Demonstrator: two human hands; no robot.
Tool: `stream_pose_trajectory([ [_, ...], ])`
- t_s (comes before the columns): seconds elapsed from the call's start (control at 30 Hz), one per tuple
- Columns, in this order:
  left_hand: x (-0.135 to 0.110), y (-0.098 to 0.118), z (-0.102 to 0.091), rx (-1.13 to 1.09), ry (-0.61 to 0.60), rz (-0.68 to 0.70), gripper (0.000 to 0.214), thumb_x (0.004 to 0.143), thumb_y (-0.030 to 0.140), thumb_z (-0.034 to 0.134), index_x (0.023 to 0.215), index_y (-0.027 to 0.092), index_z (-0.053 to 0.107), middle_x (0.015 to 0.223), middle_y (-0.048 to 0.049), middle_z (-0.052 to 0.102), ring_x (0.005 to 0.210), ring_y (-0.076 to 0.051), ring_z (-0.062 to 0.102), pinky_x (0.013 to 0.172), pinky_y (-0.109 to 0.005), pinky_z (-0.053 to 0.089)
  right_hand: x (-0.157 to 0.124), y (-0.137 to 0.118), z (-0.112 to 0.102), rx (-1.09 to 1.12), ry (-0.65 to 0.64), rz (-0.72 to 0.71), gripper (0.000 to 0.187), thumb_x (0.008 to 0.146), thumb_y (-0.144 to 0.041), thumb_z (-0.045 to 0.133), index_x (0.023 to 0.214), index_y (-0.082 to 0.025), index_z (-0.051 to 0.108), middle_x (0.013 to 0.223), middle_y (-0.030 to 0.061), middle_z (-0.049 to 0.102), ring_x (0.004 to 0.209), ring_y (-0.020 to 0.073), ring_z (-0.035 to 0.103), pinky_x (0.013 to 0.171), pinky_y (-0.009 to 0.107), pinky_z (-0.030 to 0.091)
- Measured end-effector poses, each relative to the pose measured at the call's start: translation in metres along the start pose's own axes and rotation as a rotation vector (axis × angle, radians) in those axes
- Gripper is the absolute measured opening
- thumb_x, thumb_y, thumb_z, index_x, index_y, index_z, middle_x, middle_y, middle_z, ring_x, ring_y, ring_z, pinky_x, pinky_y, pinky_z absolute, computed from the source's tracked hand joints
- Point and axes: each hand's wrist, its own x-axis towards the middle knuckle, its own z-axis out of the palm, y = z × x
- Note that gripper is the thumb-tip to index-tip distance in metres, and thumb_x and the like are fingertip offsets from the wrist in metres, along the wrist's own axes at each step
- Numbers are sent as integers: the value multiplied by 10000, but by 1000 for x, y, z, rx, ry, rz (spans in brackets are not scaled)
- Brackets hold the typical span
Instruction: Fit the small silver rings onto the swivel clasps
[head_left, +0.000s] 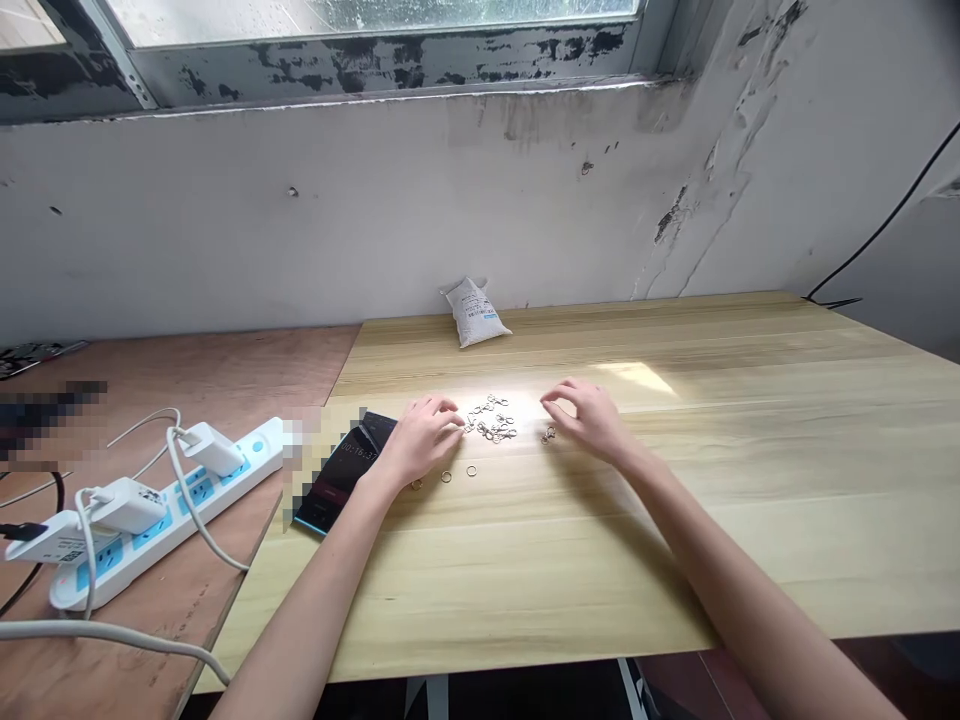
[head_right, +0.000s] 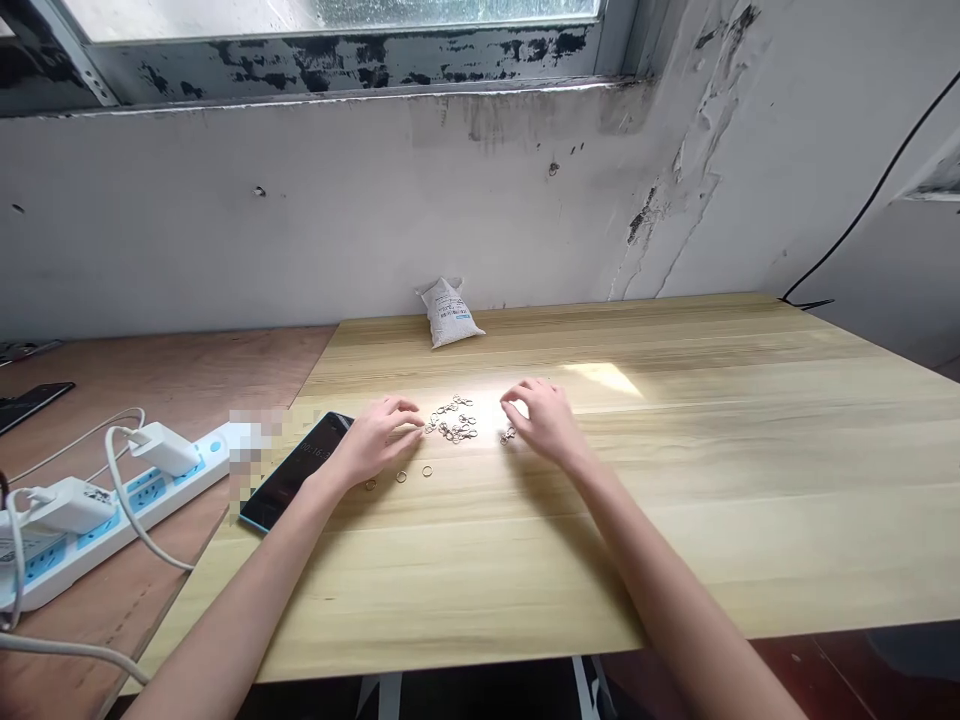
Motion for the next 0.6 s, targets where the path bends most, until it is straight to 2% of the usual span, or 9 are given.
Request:
stream_pose_trajectory([
  [0.1, -3, 6, -9, -148, -132, -6, 188, 896, 297, 534, 869, 240, 712, 936, -30, 643, 829, -167, 607, 719, -279, 465, -14, 12, -11, -79, -136, -127, 205, 910, -307, 514, 932, -228, 702, 936, 78, 669, 863, 228, 600, 813, 400, 419],
  [0.23, -6, 19, -15, -152, -252, 7, 107, 803, 333, 666, 846, 257, 727, 827, -3, 618, 705, -143, 587, 598, -243, 407, -29, 7, -10, -266, -126, -334, 221, 929, -252, 486, 898, -256, 704, 877, 71, 662, 830, 227, 575, 944, 475, 376],
  [0.33, -6, 23, -13, -112, -257, 39, 45, 779, 296, 701, 777, 265, 734, 798, 8, 618, 662, -133, 574, 566, -242, 369, -28, -1, -5, -315, -133, -405, 302, 953, -212, 436, 774, -256, 676, 783, 59, 644, 792, 217, 548, 1008, 483, 345],
  [0.43, -6, 23, -8, -79, -232, 84, 83, 811, 243, 671, 758, 260, 733, 789, 9, 635, 660, -131, 575, 554, -246, 344, -22, -6, 1, -274, -126, -420, 343, 958, -213, 424, 687, -245, 630, 724, 52, 615, 755, 210, 531, 1031, 474, 340],
  [0.6, -3, 22, 3, 18, -159, 171, 134, 847, 220, 631, 748, 234, 721, 786, -8, 649, 718, -156, 589, 598, -264, 381, -17, -14, 15, -227, -55, -349, 361, 985, -268, 377, 714, -219, 610, 741, 61, 618, 741, 209, 540, 1018, 461, 332],
])
